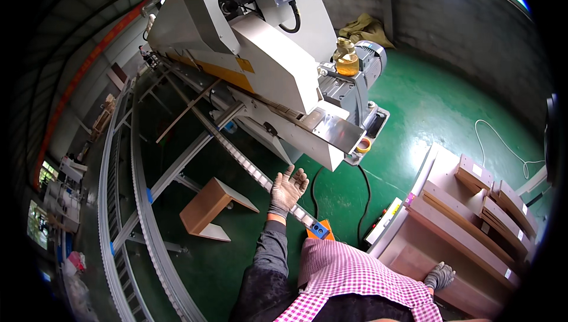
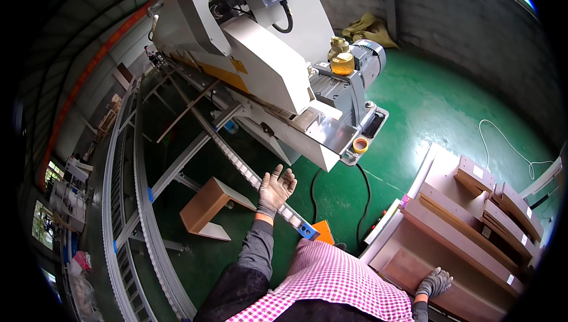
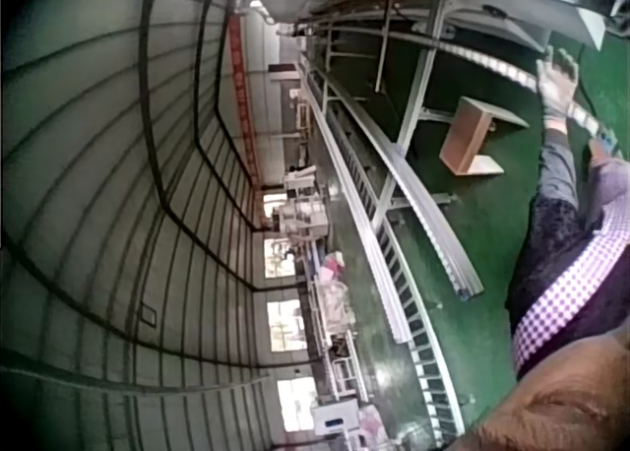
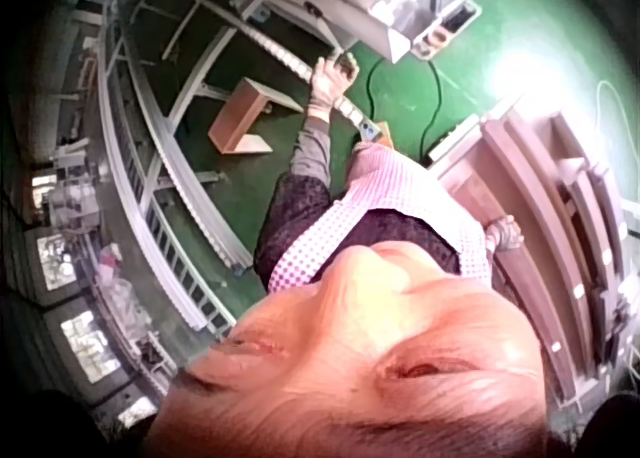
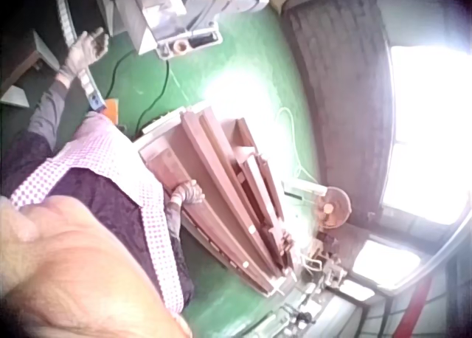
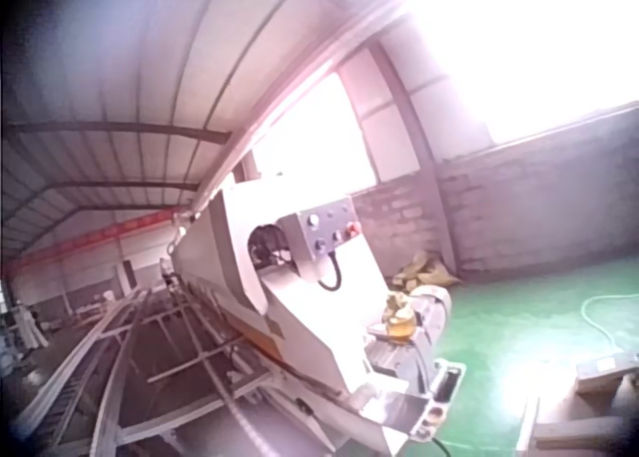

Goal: The person feeds several long wood planks into an edge-banding or industrial woodworking machine one at a time and then stacks them on a nearby table.

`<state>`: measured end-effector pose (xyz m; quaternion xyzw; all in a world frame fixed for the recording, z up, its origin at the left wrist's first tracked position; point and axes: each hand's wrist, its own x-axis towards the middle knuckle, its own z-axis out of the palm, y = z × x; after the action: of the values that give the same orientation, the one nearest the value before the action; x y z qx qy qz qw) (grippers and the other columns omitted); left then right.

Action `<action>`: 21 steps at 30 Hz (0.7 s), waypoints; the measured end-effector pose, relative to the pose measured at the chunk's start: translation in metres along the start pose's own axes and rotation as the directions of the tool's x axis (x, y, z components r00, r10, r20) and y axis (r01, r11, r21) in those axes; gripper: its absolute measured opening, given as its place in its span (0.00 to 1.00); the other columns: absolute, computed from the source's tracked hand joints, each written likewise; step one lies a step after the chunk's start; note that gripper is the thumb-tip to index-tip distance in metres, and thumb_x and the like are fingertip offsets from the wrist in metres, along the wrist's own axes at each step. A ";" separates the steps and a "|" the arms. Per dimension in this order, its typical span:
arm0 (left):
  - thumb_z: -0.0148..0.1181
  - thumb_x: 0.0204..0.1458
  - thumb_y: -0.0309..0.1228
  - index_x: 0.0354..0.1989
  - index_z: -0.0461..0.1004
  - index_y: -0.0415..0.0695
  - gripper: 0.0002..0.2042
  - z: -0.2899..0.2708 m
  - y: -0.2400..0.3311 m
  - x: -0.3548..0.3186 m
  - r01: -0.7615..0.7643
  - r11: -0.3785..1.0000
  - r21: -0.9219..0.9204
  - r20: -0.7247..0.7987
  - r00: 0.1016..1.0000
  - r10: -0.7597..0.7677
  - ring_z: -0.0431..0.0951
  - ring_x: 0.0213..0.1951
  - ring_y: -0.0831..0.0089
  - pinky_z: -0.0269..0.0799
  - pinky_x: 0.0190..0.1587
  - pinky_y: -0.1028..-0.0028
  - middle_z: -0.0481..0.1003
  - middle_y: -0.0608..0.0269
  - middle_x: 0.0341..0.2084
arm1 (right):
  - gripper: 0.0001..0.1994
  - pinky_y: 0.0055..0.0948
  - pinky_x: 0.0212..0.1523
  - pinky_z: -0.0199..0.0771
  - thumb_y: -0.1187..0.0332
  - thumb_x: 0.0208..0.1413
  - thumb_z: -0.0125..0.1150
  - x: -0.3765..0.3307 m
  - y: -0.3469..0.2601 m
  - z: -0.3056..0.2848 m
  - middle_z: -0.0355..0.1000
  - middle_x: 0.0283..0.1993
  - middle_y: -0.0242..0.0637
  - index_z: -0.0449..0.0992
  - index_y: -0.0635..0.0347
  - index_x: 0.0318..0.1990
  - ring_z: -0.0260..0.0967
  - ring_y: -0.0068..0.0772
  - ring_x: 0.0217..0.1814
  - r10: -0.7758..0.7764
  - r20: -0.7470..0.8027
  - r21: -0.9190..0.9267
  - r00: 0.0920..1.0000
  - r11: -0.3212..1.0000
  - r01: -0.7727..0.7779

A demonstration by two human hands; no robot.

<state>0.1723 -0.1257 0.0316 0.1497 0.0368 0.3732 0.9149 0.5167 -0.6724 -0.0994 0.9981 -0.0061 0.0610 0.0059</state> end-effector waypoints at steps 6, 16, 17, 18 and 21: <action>0.51 0.59 0.48 0.55 0.73 0.45 0.23 -0.011 -0.003 -0.003 -0.190 0.981 -0.037 0.018 0.982 0.190 0.74 0.54 0.56 0.64 0.63 0.55 0.74 0.48 0.52 | 0.20 0.46 0.69 0.49 0.52 0.65 0.42 0.002 0.002 0.007 0.72 0.51 0.39 0.76 0.56 0.42 0.58 0.44 0.66 0.023 0.000 0.016 1.000 1.000 -0.023; 0.49 0.61 0.46 0.57 0.71 0.45 0.22 -0.008 -0.026 -0.020 -0.302 0.953 -0.030 0.049 0.952 0.303 0.73 0.55 0.56 0.64 0.63 0.55 0.74 0.48 0.53 | 0.20 0.46 0.71 0.44 0.51 0.66 0.40 -0.007 -0.009 -0.022 0.68 0.59 0.32 0.74 0.50 0.52 0.52 0.42 0.71 0.043 0.134 0.028 0.990 0.998 -0.047; 0.49 0.61 0.46 0.57 0.71 0.45 0.22 -0.010 -0.026 -0.019 -0.338 0.941 -0.023 0.059 0.939 0.339 0.73 0.55 0.55 0.64 0.63 0.54 0.74 0.47 0.53 | 0.20 0.46 0.71 0.44 0.50 0.66 0.40 -0.008 -0.009 -0.025 0.68 0.60 0.32 0.74 0.50 0.52 0.52 0.42 0.71 0.041 0.134 0.040 0.990 0.998 -0.046; 0.49 0.61 0.46 0.57 0.71 0.45 0.22 -0.008 -0.026 -0.017 -0.323 0.946 -0.024 0.054 0.944 0.324 0.73 0.55 0.55 0.64 0.63 0.54 0.73 0.47 0.53 | 0.20 0.46 0.71 0.44 0.50 0.67 0.40 -0.010 -0.009 -0.026 0.68 0.60 0.31 0.74 0.50 0.52 0.52 0.42 0.71 0.045 0.132 0.056 0.990 0.997 -0.053; 0.49 0.61 0.47 0.56 0.72 0.44 0.22 -0.004 -0.029 -0.015 -0.293 0.956 -0.031 0.046 0.955 0.294 0.73 0.55 0.54 0.63 0.63 0.53 0.73 0.47 0.53 | 0.20 0.46 0.71 0.43 0.51 0.67 0.39 -0.007 -0.008 -0.023 0.68 0.60 0.31 0.73 0.49 0.54 0.52 0.41 0.71 0.021 0.176 0.055 0.984 0.998 -0.031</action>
<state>0.1801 -0.1546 0.0187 0.1519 -0.0132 0.5015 0.8516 0.5071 -0.6639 -0.0772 0.9992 -0.0179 -0.0271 -0.0242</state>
